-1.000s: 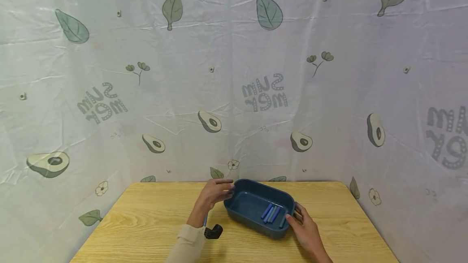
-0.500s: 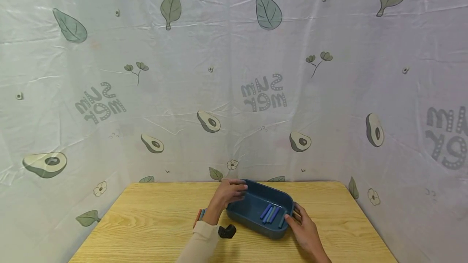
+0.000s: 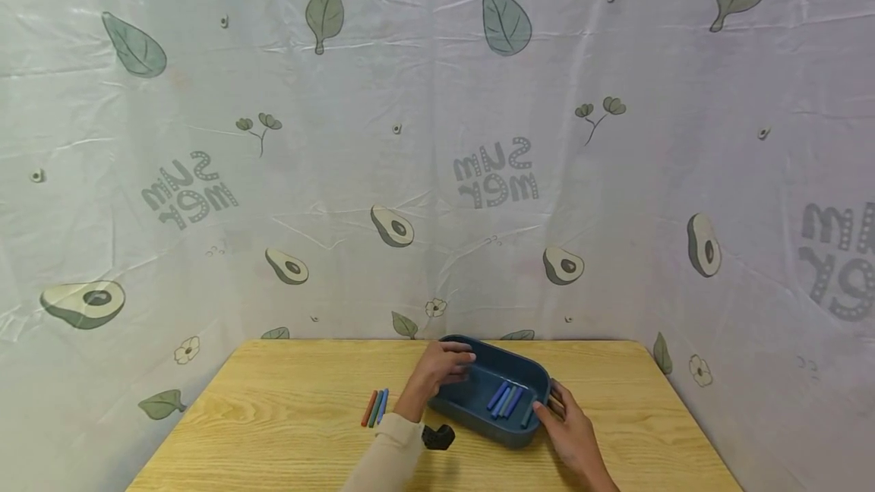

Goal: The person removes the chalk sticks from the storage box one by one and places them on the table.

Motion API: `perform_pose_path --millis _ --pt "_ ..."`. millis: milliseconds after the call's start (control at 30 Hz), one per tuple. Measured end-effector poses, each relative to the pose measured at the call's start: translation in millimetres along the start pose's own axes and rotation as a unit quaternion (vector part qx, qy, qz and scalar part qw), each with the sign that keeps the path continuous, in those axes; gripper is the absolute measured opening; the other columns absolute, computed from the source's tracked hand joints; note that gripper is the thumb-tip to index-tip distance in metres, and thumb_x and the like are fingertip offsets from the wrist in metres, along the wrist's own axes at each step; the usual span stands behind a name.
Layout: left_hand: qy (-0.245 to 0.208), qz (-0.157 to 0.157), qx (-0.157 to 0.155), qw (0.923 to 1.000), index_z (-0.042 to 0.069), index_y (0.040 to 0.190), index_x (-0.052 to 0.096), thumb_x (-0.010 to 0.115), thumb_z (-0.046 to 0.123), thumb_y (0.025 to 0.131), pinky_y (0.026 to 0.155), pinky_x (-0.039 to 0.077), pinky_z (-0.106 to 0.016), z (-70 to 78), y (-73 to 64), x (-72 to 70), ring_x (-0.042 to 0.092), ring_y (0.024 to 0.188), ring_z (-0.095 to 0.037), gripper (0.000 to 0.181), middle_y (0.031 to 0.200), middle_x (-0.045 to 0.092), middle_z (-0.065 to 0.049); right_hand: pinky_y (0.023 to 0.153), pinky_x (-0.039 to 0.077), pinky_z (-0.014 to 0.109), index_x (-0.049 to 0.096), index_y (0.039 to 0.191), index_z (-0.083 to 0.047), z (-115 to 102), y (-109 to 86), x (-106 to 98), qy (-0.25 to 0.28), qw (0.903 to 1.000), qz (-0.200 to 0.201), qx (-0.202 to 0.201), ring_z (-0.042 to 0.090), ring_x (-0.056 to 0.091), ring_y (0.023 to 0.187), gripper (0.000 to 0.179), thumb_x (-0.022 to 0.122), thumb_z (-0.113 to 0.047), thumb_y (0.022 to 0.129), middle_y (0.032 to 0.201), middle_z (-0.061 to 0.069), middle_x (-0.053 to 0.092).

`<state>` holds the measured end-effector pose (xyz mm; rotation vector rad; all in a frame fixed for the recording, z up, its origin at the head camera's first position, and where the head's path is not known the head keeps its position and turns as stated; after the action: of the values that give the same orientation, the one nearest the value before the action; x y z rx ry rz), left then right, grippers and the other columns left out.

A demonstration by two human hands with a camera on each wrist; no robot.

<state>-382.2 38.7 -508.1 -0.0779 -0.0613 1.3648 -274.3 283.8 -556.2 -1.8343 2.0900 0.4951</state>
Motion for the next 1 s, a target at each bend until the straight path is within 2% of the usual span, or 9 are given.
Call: perform_pose_path --millis 200,400,567,733,1000 --pt "0.009 -0.012 0.0 0.9999 0.002 0.117 0.072 0.078 0.011 0.085 0.078 0.06 -0.045 -5.0 2.6 9.6 0.072 0.095 -0.039 0.034 0.096 0.076 -0.009 0.105 0.046 0.046 0.021 0.157 -0.003 0 -1.1 0 0.01 0.9997 -0.015 0.014 0.044 0.038 0.141 0.08 0.054 -0.048 0.1 0.158 0.027 0.029" --pt "0.022 -0.012 -0.007 0.9997 0.003 0.117 0.073 0.078 0.01 0.085 0.08 0.06 -0.047 -8.6 4.8 17.9 0.072 0.095 -0.037 0.033 0.093 0.076 -0.009 0.103 0.048 0.044 0.025 0.156 -0.002 -2 -1.1 1 0.006 0.9999 0.008 -0.009 0.045 0.043 0.137 0.073 0.056 -0.04 0.102 0.154 0.029 0.034" --pt "0.033 -0.013 -0.008 0.9994 0.002 0.114 0.073 0.079 0.009 0.083 0.076 0.06 -0.045 -11.2 7.2 24.6 0.073 0.092 -0.036 0.033 0.091 0.075 -0.008 0.102 0.049 0.043 0.026 0.156 -0.003 -3 -0.4 1 0.0 0.9999 0.015 -0.008 0.045 0.045 0.136 0.071 0.056 -0.037 0.102 0.154 0.029 0.035" --pt "0.04 -0.014 -0.019 0.9989 0.002 0.113 0.073 0.08 0.008 0.082 0.072 0.061 -0.042 -15.4 11.5 31.2 0.073 0.088 -0.034 0.032 0.09 0.075 -0.007 0.102 0.05 0.042 0.026 0.156 -0.003 -3 0.4 0 0.002 0.9999 0.014 -0.007 0.045 0.045 0.135 0.071 0.057 -0.038 0.101 0.154 0.029 0.035" --pt "0.053 -0.028 -0.053 0.9968 0.002 0.113 0.073 0.08 0.003 0.081 0.072 0.061 -0.043 -22.0 14.3 40.7 0.074 0.087 -0.03 0.033 0.091 0.075 -0.008 0.101 0.05 0.042 0.027 0.155 -0.002 -3 0.2 0 0.005 0.9999 0.01 -0.007 0.045 0.045 0.135 0.072 0.057 -0.039 0.101 0.154 0.029 0.035"
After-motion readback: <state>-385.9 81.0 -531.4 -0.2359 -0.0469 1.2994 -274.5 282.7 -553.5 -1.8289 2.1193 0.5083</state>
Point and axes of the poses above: each hand's wrist, its own y-axis towards the middle knuckle, its own x-axis out of the palm, z = x × y, the point moved 1 cm from there along y, towards the middle knuckle
